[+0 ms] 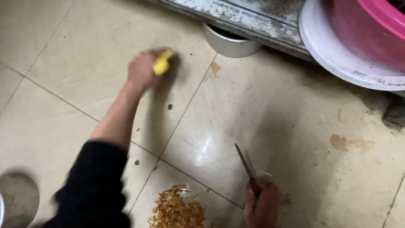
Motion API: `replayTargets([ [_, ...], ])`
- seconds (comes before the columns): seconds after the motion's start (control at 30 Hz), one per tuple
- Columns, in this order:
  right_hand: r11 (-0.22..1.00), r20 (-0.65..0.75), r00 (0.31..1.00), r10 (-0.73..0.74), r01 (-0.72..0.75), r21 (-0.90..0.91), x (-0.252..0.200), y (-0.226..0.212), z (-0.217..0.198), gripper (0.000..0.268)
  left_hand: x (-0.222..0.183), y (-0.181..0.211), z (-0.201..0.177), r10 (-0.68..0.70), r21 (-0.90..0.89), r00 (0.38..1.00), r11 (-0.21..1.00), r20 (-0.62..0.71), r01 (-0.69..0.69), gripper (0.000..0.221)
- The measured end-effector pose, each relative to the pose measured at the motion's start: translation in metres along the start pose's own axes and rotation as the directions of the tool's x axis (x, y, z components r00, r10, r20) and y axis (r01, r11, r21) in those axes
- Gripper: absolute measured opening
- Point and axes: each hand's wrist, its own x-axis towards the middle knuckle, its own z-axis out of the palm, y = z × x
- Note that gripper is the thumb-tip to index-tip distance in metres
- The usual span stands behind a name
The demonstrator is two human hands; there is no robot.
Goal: Scraping burnt residue from a baking plate onto the floor, then using a scraper and knife to collect the debris for disposal.
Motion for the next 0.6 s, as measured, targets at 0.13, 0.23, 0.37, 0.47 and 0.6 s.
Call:
replayTargets([
  [0.13,0.985,-0.111,0.979,-0.174,0.173,-0.015,-0.006,0.01,0.01,0.033,0.077,0.007,0.023,-0.35,-0.239,0.937,0.91,-0.005,0.338,0.029],
  [0.23,0.997,-0.074,0.994,-0.077,0.078,0.009,-0.004,0.0,0.005,0.021,0.084,0.047,0.032,-0.177,-0.163,0.984,0.971,0.005,0.176,0.078],
  [0.37,1.0,0.051,0.999,0.013,-0.014,0.021,-0.002,0.017,0.005,0.031,-0.014,0.107,0.002,0.244,0.008,0.967,0.97,-0.069,-0.244,0.062],
  [0.47,0.976,0.01,0.984,-0.179,0.176,0.13,0.01,0.001,-0.005,0.042,-0.122,0.155,-0.048,0.001,-0.486,0.933,0.854,0.36,0.187,0.05],
  [0.6,0.981,-0.036,0.991,-0.132,0.136,0.141,-0.001,0.017,0.001,0.034,-0.209,0.163,-0.022,0.536,-0.279,0.803,0.838,0.261,-0.469,0.042],
])
